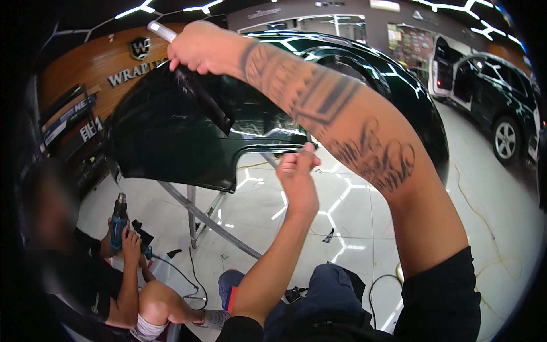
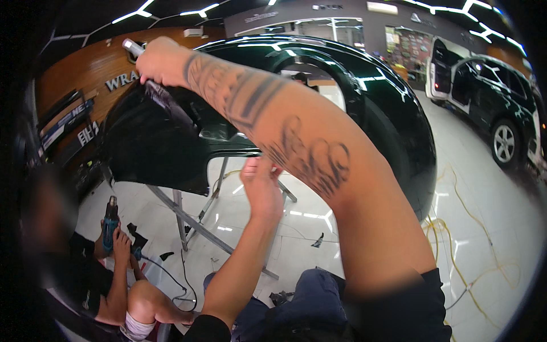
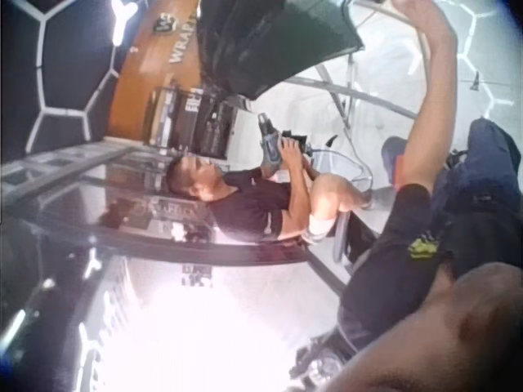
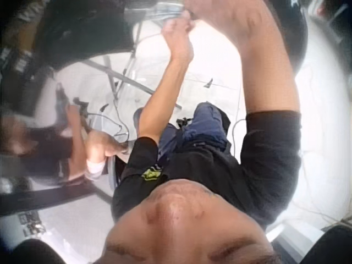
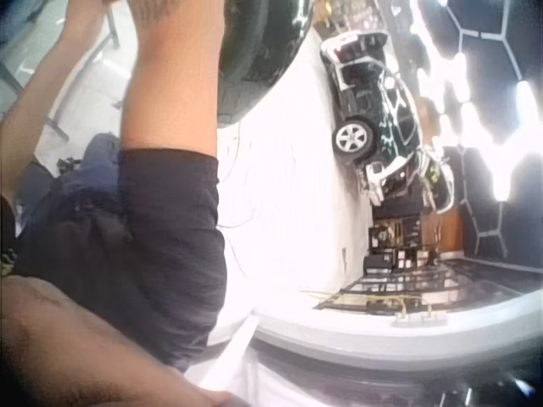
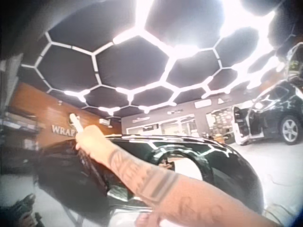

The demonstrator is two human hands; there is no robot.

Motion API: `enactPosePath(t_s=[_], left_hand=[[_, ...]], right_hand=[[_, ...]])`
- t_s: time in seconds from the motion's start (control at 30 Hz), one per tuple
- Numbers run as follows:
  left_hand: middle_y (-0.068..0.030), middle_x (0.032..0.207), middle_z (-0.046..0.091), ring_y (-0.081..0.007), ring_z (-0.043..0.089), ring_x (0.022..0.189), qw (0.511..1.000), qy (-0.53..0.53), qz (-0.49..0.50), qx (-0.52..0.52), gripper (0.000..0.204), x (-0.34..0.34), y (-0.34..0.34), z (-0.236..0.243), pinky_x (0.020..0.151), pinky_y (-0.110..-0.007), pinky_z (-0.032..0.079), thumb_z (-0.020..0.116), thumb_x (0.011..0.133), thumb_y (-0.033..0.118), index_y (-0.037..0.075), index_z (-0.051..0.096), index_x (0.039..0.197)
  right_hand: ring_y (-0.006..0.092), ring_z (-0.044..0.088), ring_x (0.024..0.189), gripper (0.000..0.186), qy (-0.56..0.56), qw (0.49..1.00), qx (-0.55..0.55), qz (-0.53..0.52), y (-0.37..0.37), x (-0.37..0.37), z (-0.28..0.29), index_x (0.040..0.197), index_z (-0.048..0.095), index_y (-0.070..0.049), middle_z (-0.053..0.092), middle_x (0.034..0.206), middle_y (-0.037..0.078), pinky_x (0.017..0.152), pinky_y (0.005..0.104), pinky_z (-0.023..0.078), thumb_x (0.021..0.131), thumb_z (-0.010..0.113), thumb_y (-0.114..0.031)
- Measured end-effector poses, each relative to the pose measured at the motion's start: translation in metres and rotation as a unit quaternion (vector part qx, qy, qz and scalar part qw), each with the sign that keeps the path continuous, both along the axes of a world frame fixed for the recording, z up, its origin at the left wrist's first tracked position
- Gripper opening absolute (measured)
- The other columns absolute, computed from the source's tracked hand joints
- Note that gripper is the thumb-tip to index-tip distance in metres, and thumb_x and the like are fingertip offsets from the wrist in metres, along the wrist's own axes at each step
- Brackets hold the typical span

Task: The person applies a dark vinyl wrap to a green car bumper, smoothing it with a squeegee and trimming excess material with a knife. A coworker assists by holding the bumper and using a heat gun.

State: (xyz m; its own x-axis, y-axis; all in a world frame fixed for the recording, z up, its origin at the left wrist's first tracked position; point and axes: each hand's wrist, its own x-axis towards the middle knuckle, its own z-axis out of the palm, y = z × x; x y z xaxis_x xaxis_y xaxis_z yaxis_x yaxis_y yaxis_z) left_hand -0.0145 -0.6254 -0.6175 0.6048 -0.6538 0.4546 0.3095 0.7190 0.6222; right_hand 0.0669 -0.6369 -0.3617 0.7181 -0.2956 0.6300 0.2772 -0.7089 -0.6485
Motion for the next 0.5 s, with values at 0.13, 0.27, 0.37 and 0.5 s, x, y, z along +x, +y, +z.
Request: enactPosePath(t_s=[0.13, 0.27, 0.37, 0.5], left_hand=[[-0.0022, 0.067, 0.059, -0.0079, 0.052, 0.064, 0.997, 0.005, -0.072, -0.001, 0.025, 0.009, 0.003, 0.003, 0.067, -0.022, 0.041, 0.067, 0.09, 0.024, 0.006, 0.058, 0.074], [-0.0048, 0.073, 0.064, -0.0083, 0.057, 0.067, 0.963, -0.075, -0.229, 0.122, 0.027, 0.028, 0.024, 0.004, 0.065, -0.022, 0.043, 0.063, 0.093, 0.028, 0.002, 0.064, 0.085], [-0.0076, 0.082, 0.068, -0.0106, 0.062, 0.074, 0.863, -0.374, -0.288, 0.181, 0.032, 0.061, 0.046, -0.005, 0.068, -0.024, 0.047, 0.062, 0.093, 0.029, -0.003, 0.067, 0.096], [-0.0123, 0.095, 0.07, -0.0166, 0.067, 0.086, 0.802, -0.541, -0.237, 0.089, 0.022, 0.09, 0.092, -0.009, 0.077, -0.029, 0.054, 0.064, 0.09, 0.012, -0.002, 0.066, 0.106]], right_hand=[[0.0173, 0.066, 0.064, 0.013, -0.09, 0.994, 0.054, -0.023, -0.003, 0.084, 0.074, 0.087, 0.072, -0.013, 0.068, 0.07, 0.002, 0.053, 0.0309, 0.049, 0.086, 0.06, -0.016], [0.0181, 0.058, 0.056, 0.012, -0.254, 0.962, 0.05, 0.082, 0.023, 0.111, 0.13, 0.085, 0.061, -0.003, 0.059, 0.065, 0.006, 0.048, 0.0321, 0.043, 0.089, 0.06, -0.014], [0.016, 0.054, 0.054, 0.016, -0.254, 0.962, 0.014, 0.098, 0.039, 0.034, 0.127, 0.083, 0.059, -0.004, 0.055, 0.063, 0.004, 0.047, 0.0308, 0.04, 0.091, 0.057, -0.018], [0.0131, 0.048, 0.052, 0.022, -0.241, 0.969, -0.045, -0.04, 0.015, -0.151, 0.083, 0.081, 0.057, -0.006, 0.049, 0.06, 0.001, 0.045, 0.0291, 0.036, 0.093, 0.054, -0.024]])
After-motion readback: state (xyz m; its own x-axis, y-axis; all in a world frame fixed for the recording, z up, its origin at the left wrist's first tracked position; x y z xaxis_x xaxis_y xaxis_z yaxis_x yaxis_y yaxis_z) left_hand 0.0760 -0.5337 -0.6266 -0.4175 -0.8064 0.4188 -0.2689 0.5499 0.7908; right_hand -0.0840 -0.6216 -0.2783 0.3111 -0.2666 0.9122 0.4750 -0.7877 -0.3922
